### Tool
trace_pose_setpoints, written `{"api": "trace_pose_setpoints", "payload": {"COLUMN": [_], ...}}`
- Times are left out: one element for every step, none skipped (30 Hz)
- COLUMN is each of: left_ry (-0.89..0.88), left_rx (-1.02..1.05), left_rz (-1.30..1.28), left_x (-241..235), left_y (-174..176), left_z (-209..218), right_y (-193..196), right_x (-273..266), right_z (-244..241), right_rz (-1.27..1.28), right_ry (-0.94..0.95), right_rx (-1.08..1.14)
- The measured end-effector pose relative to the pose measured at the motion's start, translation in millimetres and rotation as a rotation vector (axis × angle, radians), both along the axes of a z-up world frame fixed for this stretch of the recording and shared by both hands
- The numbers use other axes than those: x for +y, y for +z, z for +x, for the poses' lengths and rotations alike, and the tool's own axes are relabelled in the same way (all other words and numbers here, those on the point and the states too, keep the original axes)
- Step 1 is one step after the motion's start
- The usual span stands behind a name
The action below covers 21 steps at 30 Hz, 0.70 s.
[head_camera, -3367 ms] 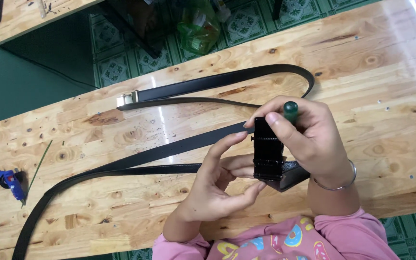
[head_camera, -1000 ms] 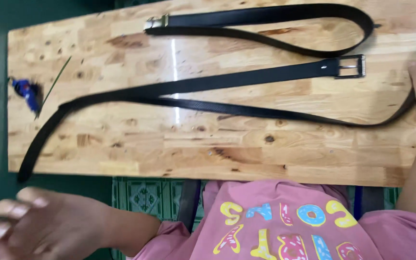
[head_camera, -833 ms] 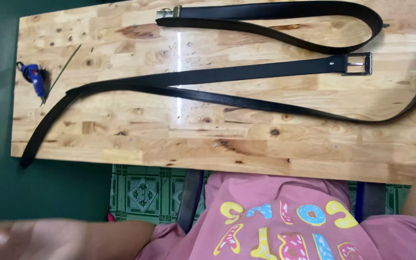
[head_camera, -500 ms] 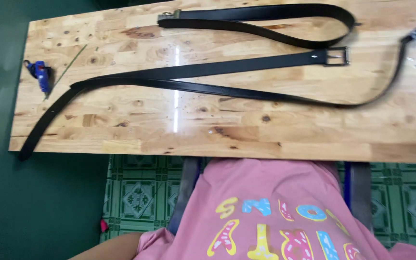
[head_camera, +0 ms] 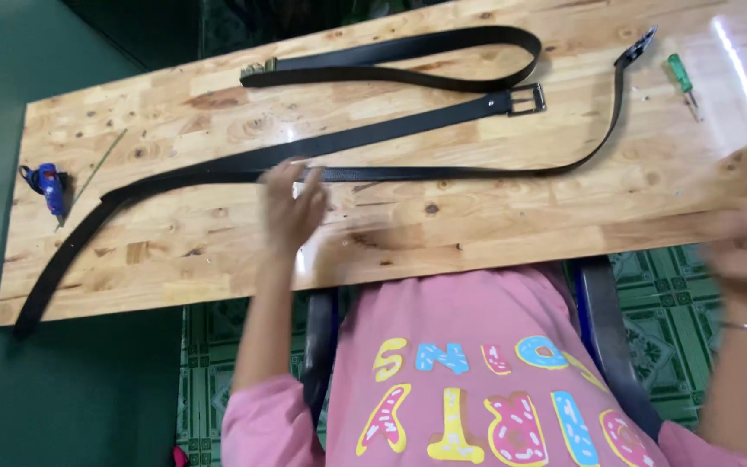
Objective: Assembling and adjusting leather belt buckles using a small screwdriver
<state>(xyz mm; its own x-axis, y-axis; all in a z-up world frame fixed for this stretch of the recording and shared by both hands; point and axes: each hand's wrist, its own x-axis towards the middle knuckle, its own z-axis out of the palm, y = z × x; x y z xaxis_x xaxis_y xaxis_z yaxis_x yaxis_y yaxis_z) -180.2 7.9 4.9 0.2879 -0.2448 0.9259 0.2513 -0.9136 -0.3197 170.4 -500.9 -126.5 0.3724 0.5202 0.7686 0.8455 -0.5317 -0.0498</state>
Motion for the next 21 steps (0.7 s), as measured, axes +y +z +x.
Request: {"api": "trace_pose_setpoints", "payload": {"left_ry": [0.071, 0.142, 0.143, 0.127, 0.110, 0.111, 0.146, 0.179, 0.183, 0.164, 0.153, 0.164, 0.147, 0.131, 0.142, 0.132, 0.118, 0.124, 0.094, 0.062, 0.063], "left_rx": [0.261, 0.524, 0.522, 0.682, 0.845, 0.847, 0.865, 0.882, 0.887, 0.866, 0.838, 0.840, 0.819, 0.798, 0.793, 0.860, 0.924, 0.916, 1.010, 1.101, 1.103], "left_rz": [-0.235, -0.468, -0.465, -0.551, -0.639, -0.639, -0.556, -0.472, -0.479, -0.365, -0.253, -0.260, -0.175, -0.090, -0.096, -0.171, -0.245, -0.249, -0.354, -0.461, -0.465], "left_x": [0, 1, -7, -15, -24, -20, -21, -21, -19, -17, -13, -11, -8, -4, -5, -5, -5, -9, -15, -21, -27], "left_y": [-25, -49, -45, -41, -38, -37, -39, -42, -42, -43, -42, -51, -58, -66, -68, -70, -71, -62, -53, -45, -36], "left_z": [14, 29, 31, 33, 34, 38, 38, 37, 39, 40, 39, 42, 46, 49, 49, 49, 51, 49, 45, 43, 40], "right_y": [24, 59, 82, 104, 126, 137, 146, 154, 157, 161, 165, 153, 143, 132, 135, 138, 142, 137, 131, 125, 129], "right_x": [40, 72, 100, 128, 155, 169, 180, 191, 196, 201, 208, 208, 210, 212, 213, 213, 214, 210, 204, 198, 192], "right_z": [-29, -58, -77, -96, -116, -123, -133, -144, -145, -148, -150, -145, -139, -133, -135, -136, -137, -135, -134, -133, -138], "right_rz": [0.005, 0.009, 0.012, 0.002, -0.011, -0.010, -0.025, -0.042, -0.048, -0.074, -0.100, -0.107, -0.067, -0.026, -0.030, 0.024, 0.080, 0.077, 0.067, 0.056, 0.053], "right_ry": [0.011, 0.022, 0.023, 0.074, 0.126, 0.127, 0.102, 0.075, 0.078, 0.036, 0.002, 0.012, 0.010, 0.011, 0.022, 0.062, 0.100, 0.108, 0.100, 0.092, 0.093], "right_rx": [-0.040, -0.080, -0.082, 0.083, 0.251, 0.253, 0.537, 0.821, 0.827, 0.845, 0.859, 0.861, 0.725, 0.589, 0.584, 0.538, 0.489, 0.482, 0.483, 0.484, 0.486]}}
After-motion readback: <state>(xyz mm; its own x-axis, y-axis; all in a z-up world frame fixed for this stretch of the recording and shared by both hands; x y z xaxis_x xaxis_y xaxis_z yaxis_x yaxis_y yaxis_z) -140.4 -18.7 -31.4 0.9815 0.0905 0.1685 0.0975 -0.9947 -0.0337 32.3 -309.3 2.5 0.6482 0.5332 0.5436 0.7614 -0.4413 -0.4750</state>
